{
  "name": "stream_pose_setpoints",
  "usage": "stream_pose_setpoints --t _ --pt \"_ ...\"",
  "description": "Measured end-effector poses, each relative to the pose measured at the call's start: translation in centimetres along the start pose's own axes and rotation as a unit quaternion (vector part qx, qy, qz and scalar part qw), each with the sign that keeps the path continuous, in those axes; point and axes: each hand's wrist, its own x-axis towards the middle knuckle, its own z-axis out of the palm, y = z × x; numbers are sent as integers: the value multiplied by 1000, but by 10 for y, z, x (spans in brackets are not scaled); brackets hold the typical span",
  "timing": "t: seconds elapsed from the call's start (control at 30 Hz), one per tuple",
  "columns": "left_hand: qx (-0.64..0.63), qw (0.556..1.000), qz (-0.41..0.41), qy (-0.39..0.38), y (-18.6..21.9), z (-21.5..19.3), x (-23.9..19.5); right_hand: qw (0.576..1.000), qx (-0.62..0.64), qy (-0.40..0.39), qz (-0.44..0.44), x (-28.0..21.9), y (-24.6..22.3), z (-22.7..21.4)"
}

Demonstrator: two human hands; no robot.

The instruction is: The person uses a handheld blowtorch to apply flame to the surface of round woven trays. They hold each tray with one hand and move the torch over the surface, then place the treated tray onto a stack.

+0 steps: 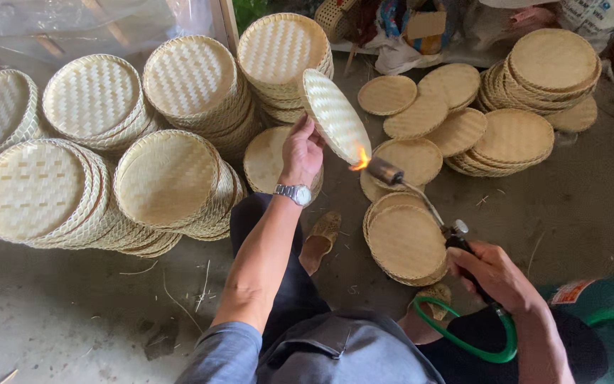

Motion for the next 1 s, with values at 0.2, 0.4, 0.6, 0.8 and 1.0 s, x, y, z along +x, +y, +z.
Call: stream_pose_setpoints --t 0.2,0.4,0.6,0.8,1.0 --pt "-3 1000 -8 11 5 9 0 999 42 14 -28 10 18 3" --pt "70 997 -1 -17 29 32 0 999 25 34 17 21 18 5" --pt "139 987 47 -60 65 60 10 993 67 97 -3 27 28 -12" --pt "359 917 112 -136 113 67 10 987 81 135 -4 40 50 -24" --pt "668 706 174 -160 112 0 -9 983 69 167 -20 48 65 -28"
